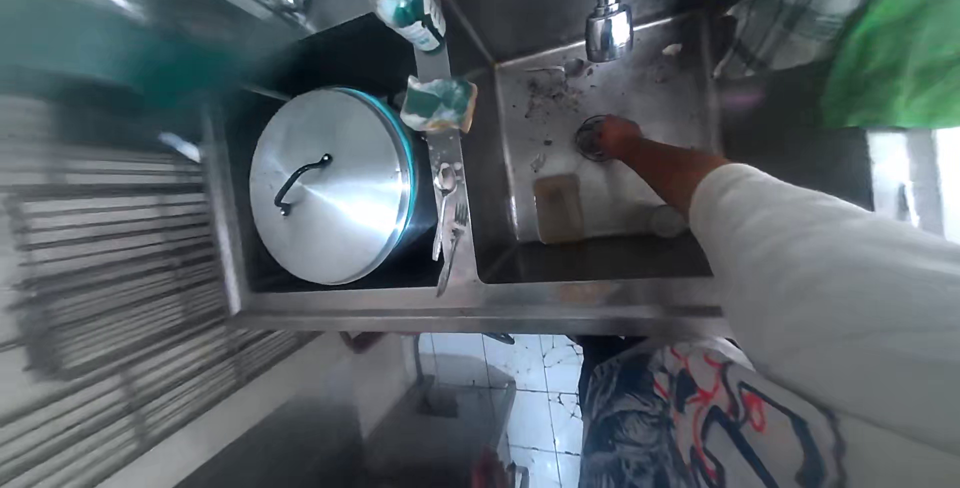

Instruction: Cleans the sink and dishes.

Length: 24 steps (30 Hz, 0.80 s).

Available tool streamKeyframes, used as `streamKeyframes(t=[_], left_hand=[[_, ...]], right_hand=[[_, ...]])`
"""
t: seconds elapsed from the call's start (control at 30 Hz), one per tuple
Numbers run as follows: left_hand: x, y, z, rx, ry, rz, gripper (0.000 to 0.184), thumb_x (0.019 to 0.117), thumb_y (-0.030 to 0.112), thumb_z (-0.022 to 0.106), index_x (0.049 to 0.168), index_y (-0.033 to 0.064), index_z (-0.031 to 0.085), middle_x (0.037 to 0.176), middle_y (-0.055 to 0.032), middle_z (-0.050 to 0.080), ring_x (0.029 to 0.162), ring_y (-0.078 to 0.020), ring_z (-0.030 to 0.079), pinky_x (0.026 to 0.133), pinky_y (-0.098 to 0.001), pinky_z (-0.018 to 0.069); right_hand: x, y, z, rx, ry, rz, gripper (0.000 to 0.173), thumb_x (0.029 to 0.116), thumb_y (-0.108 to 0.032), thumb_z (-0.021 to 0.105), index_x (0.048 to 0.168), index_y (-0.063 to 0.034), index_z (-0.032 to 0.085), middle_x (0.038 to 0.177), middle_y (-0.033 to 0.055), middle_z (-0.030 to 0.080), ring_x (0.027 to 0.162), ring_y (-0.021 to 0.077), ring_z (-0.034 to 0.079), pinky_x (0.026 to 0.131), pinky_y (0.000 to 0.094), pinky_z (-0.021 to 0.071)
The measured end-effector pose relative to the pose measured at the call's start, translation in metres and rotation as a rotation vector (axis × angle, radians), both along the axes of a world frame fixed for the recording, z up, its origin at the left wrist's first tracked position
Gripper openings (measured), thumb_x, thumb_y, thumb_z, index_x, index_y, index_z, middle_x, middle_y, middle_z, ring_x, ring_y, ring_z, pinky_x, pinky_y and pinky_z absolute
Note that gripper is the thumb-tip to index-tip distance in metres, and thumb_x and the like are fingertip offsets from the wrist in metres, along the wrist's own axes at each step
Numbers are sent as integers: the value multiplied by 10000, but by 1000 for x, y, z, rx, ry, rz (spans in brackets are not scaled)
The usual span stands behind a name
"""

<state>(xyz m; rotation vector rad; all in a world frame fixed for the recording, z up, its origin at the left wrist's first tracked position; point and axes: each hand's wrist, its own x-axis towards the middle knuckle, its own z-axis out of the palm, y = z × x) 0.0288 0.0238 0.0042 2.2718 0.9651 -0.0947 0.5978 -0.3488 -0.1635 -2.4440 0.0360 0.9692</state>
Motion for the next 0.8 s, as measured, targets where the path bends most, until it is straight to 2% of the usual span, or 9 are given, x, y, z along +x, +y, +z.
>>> streamKeyframes(t=[0.07,0.13,0.23,0.37,0.47,0.57,0.67,0.73,0.8], left_hand=[[77,-10,38,-15,72,128,342,992,-19,510,1294,-179,529,1181,-267,642,1040,-194,650,949,-333,533],[129,-13,55,34,-53,-1,332,963,-32,501,1251,-189,554,1180,-267,650,1042,-190,653,938,-323,535],[196,-13,65,104,-229,-210,303,941,18,514,1180,-139,612,1132,-199,676,978,-124,660,873,-259,549],[290,-22,74,151,-300,-443,342,915,33,505,1192,-134,617,1146,-242,664,1004,-208,664,844,-329,556],[354,-29,76,215,-284,-477,357,898,50,575,1223,-82,644,1222,-255,643,1111,-303,644,902,-422,550],[398,-29,72,274,-84,-458,454,900,144,706,1308,-30,615,1318,-260,595,1221,-389,591,1006,-523,516],[425,-29,77,300,339,-421,658,919,279,734,1473,25,485,1435,-246,537,1313,-422,533,1062,-621,436],[432,-26,75,287,484,-429,659,935,305,720,1484,35,474,1418,-237,562,1300,-420,550,1059,-644,425],[432,-26,74,269,515,-439,573,955,302,695,1432,33,527,1285,-227,653,1207,-406,620,1024,-646,450]], right_hand=[[1,-4,-2,-7,-16,18,300,1065,-160,535,1273,2,678,1354,268,624,1280,470,583,1030,694,454],[5,-9,-3,-18,-10,24,301,1072,-159,528,1269,16,674,1363,279,609,1288,475,574,1038,683,455],[6,-15,-13,-34,-19,-1,303,1074,-171,521,1235,25,686,1364,281,609,1286,474,575,1029,687,457],[-3,-33,-43,-3,-66,39,272,1056,-169,559,1178,16,718,1277,279,658,1229,472,614,1008,677,478],[-4,-31,-39,13,-60,-1,315,1078,-203,528,1190,29,709,1287,288,652,1234,480,609,1014,692,469],[-7,-26,-22,-59,-27,-83,377,1015,-206,649,1294,47,641,1336,335,605,1246,536,582,973,735,467],[-1,-26,1,-62,-8,-117,528,932,-155,742,1401,12,567,1411,348,537,1271,562,544,962,768,452],[1,-32,12,-38,-31,-108,508,927,-144,741,1388,4,587,1422,355,518,1252,570,551,950,762,462],[-1,-37,28,-24,-33,-98,438,960,-159,711,1357,-2,610,1415,347,525,1239,558,562,946,749,469]])
